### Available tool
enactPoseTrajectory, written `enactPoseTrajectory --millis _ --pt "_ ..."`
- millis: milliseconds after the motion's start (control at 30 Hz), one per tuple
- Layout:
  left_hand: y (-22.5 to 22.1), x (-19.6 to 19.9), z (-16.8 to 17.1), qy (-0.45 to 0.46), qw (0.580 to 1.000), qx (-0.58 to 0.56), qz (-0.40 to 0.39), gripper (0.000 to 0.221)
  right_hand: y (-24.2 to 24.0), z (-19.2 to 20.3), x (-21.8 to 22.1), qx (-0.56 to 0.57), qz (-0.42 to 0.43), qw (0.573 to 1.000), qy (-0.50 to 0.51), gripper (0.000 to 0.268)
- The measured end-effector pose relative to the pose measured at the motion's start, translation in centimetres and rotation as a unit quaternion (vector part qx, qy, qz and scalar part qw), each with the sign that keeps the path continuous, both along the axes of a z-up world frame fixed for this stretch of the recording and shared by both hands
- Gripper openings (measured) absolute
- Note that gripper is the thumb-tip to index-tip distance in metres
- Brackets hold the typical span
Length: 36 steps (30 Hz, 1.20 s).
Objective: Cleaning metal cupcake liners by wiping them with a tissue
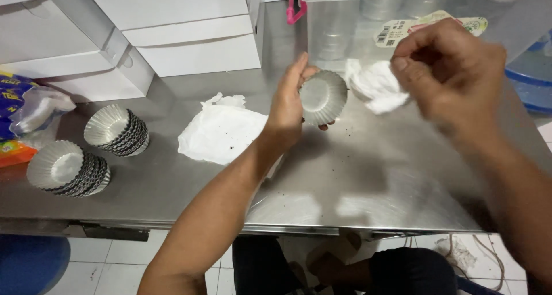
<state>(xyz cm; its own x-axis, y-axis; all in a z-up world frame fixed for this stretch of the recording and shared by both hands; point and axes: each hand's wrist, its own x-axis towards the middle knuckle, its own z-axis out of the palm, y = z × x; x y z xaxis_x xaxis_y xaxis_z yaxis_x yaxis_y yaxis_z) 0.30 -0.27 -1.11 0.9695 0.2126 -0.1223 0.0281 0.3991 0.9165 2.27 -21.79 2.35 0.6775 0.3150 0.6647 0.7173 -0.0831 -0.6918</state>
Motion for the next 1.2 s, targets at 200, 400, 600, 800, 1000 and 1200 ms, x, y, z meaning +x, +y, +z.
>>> enactPoseTrajectory --millis 200,400,600,800,1000,1200 --pt "0.7 3.4 -5.8 -0.113 0.987 0.110 -0.023 0.048 5.6 -4.6 -1.0 -0.085 0.011 0.946 -0.314 0.013" --pt "0.6 0.4 -1.6 0.026 0.997 -0.036 0.062 0.069 5.9 -4.4 -2.1 -0.105 0.221 0.941 -0.235 0.036" --pt "-1.3 2.6 -4.3 -0.073 0.993 -0.002 0.095 0.051 6.5 -7.2 0.0 -0.235 -0.084 0.835 -0.490 0.041" --pt "-0.5 -1.2 -0.7 -0.095 0.969 0.158 0.164 0.057 5.9 -8.0 -0.9 -0.193 0.059 0.908 -0.367 0.064" --pt "-2.4 0.3 -0.9 -0.045 0.989 0.084 0.112 0.042 6.5 -7.5 0.3 -0.238 -0.116 0.835 -0.482 0.047" --pt "-0.6 -0.2 -1.2 -0.056 0.989 0.103 0.092 0.052 5.8 -6.5 -0.4 -0.210 -0.083 0.811 -0.540 0.017"
